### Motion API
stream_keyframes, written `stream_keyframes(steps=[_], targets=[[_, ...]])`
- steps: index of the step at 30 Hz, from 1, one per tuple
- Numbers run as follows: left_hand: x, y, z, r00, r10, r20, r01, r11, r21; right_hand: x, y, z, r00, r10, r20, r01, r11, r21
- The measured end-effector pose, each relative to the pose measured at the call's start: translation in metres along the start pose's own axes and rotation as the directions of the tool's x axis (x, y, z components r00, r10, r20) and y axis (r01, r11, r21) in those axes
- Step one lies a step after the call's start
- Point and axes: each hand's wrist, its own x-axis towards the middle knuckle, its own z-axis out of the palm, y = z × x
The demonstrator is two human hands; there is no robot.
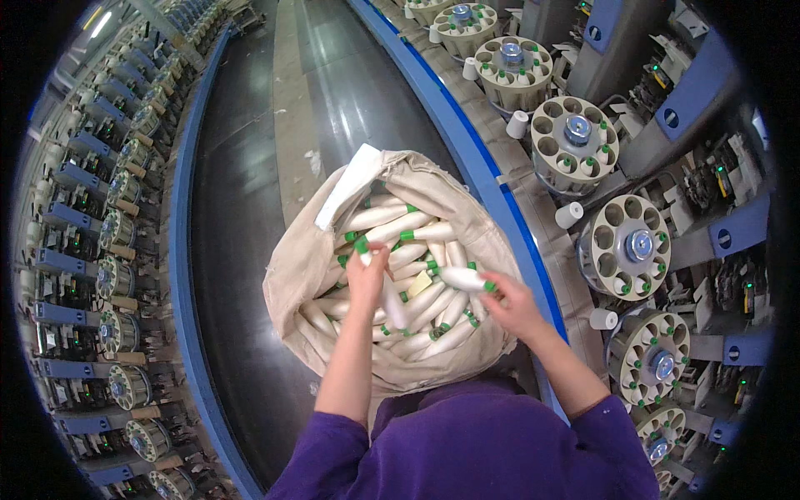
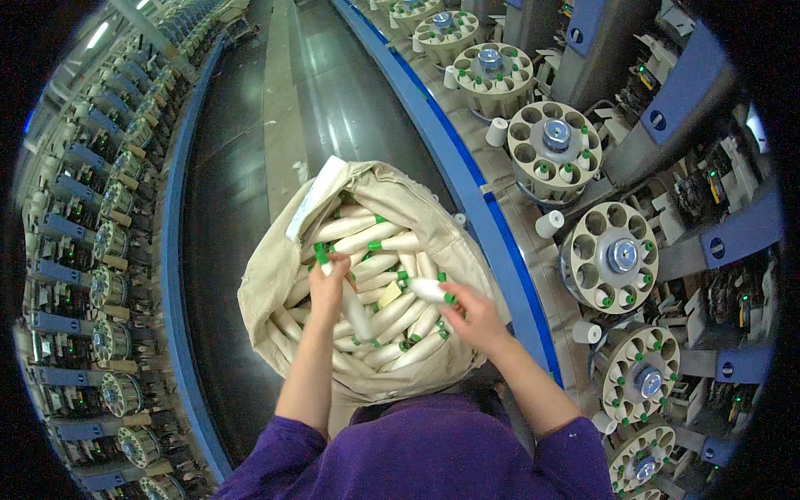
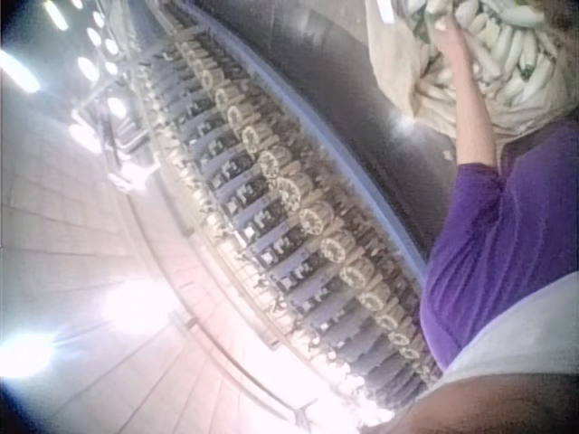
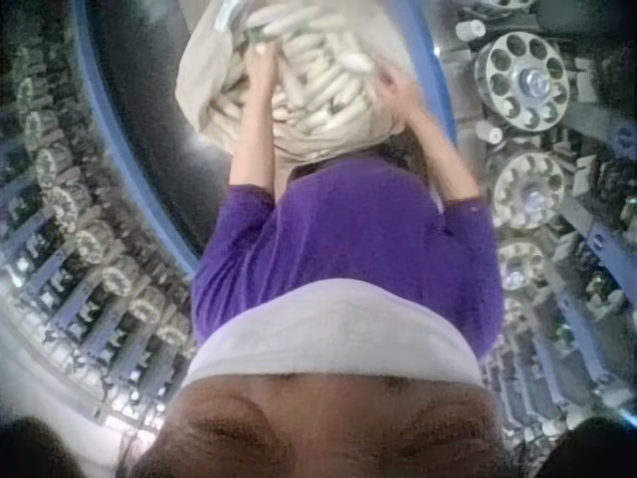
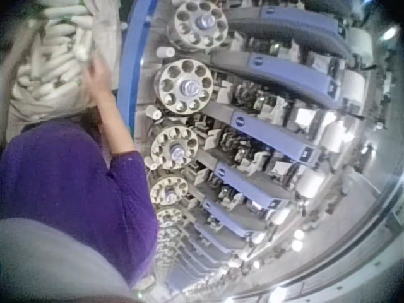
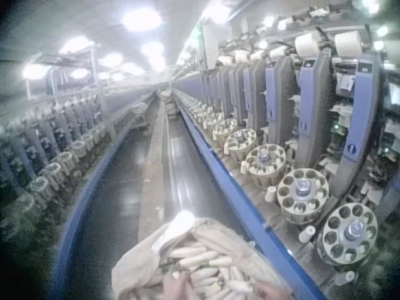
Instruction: The person repeatedly picks white spools with green tips from a large sack and places them into circular holders on a textile machine. The person also briefly adjusts a thread on the machine before resuming spool placement.
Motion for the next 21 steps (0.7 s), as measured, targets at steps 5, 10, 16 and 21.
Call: stream_keyframes(steps=[5,10,16,21], targets=[[0.074,0.043,0.028,0.964,0.200,0.177,-0.238,0.337,0.911,0.042,-0.018,-0.026,0.900,-0.378,-0.215,0.354,0.924,-0.143],[0.109,0.027,0.045,0.943,-0.030,0.332,-0.332,0.002,0.943,0.107,-0.001,0.043,0.872,0.309,0.380,-0.478,0.704,0.525],[0.110,0.031,0.036,0.910,-0.169,0.378,-0.397,-0.098,0.912,0.128,0.025,0.098,0.922,0.281,0.267,-0.285,0.958,-0.025],[0.104,0.080,0.004,0.852,0.005,0.523,-0.521,0.091,0.849,0.131,0.012,0.081,0.938,0.306,0.162,-0.202,0.864,-0.461]])
